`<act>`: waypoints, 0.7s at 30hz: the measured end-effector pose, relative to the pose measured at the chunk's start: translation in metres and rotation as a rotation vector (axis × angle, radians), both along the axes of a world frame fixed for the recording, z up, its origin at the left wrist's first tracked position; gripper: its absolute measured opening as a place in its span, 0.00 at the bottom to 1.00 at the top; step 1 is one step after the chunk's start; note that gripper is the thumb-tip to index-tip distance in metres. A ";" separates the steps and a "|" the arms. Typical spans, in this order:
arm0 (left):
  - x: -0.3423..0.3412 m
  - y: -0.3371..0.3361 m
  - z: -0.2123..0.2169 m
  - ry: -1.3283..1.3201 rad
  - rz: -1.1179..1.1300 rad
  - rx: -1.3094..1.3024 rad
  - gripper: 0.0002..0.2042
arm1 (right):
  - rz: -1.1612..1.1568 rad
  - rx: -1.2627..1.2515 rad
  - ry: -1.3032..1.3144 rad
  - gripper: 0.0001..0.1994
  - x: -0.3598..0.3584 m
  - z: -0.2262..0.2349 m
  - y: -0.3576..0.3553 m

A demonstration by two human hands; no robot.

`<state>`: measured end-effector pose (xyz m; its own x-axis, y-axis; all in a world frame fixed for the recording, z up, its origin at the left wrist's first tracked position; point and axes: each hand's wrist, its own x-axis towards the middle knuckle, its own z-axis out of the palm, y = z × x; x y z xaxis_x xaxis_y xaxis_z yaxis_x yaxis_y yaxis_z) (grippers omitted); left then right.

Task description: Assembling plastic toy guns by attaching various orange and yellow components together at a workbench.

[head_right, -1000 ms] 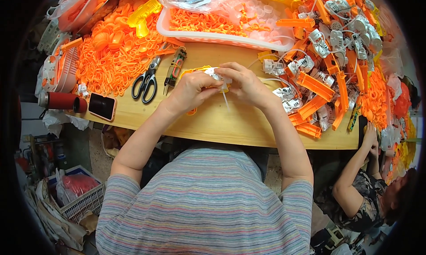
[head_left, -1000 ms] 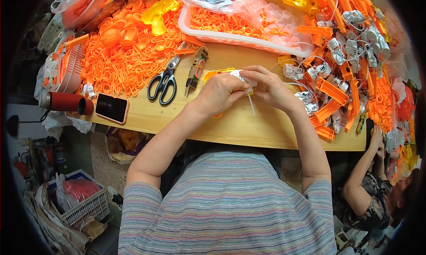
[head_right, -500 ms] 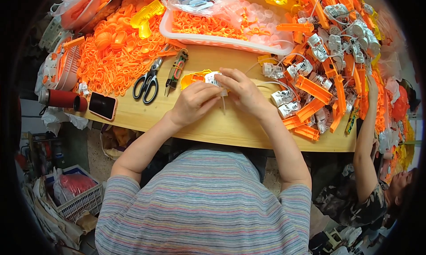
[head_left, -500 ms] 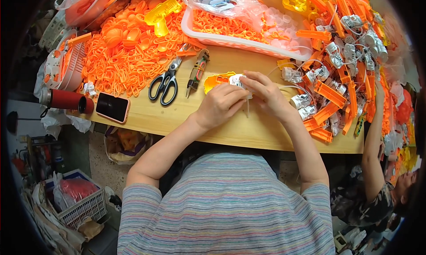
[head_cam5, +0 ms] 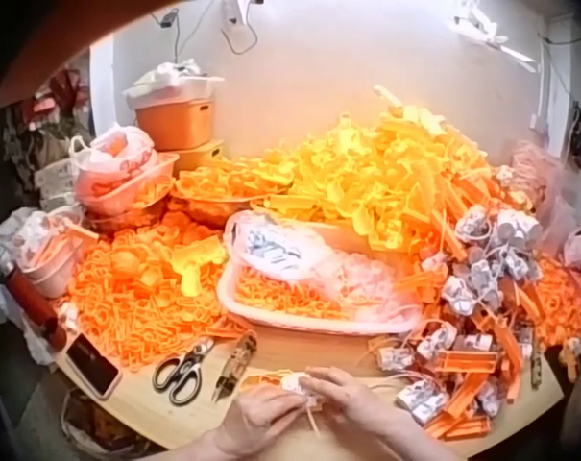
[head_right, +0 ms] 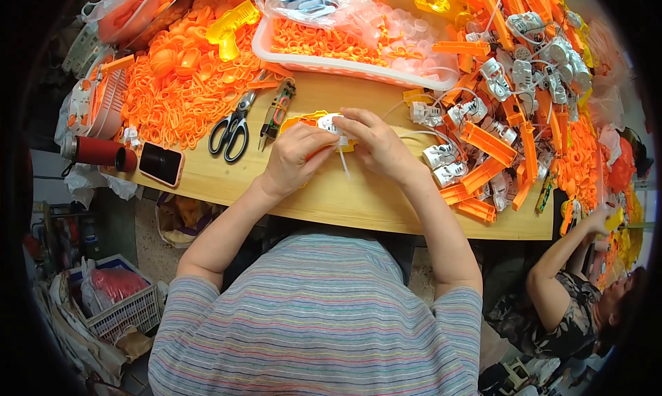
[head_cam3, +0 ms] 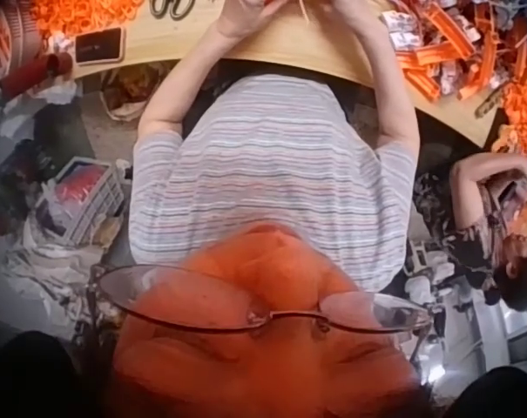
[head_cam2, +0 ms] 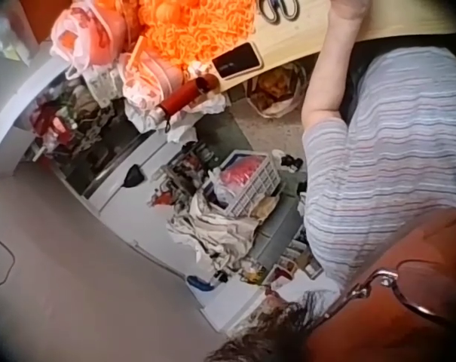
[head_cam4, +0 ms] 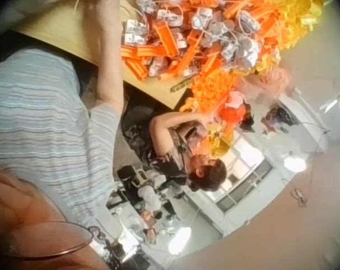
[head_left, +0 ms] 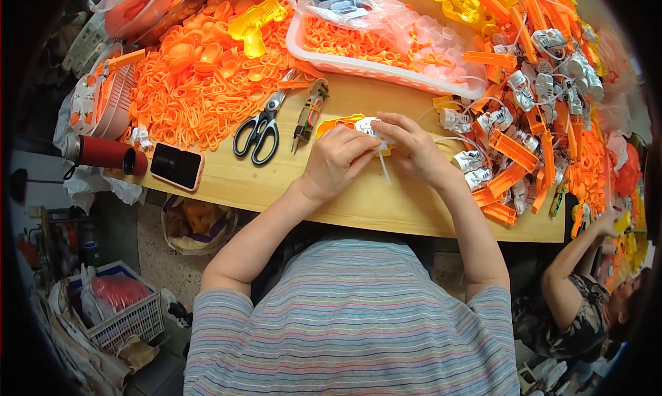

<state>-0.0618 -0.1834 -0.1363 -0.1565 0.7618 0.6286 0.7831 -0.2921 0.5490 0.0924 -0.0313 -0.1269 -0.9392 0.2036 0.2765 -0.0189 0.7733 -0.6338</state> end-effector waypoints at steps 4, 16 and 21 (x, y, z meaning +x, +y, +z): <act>0.000 0.004 0.003 0.074 0.004 -0.090 0.08 | 0.003 -0.019 -0.026 0.35 -0.001 0.004 0.003; 0.007 0.011 0.016 0.230 -0.040 -0.173 0.10 | 0.006 -0.033 -0.005 0.33 -0.002 0.004 0.002; 0.004 0.018 0.030 0.281 -0.097 -0.287 0.04 | 0.020 -0.034 0.036 0.33 -0.003 0.000 0.000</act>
<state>-0.0581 -0.1655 -0.1067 0.0722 0.9151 0.3968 0.8903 -0.2384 0.3880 0.0893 -0.0308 -0.1265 -0.9326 0.1947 0.3039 -0.0578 0.7507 -0.6581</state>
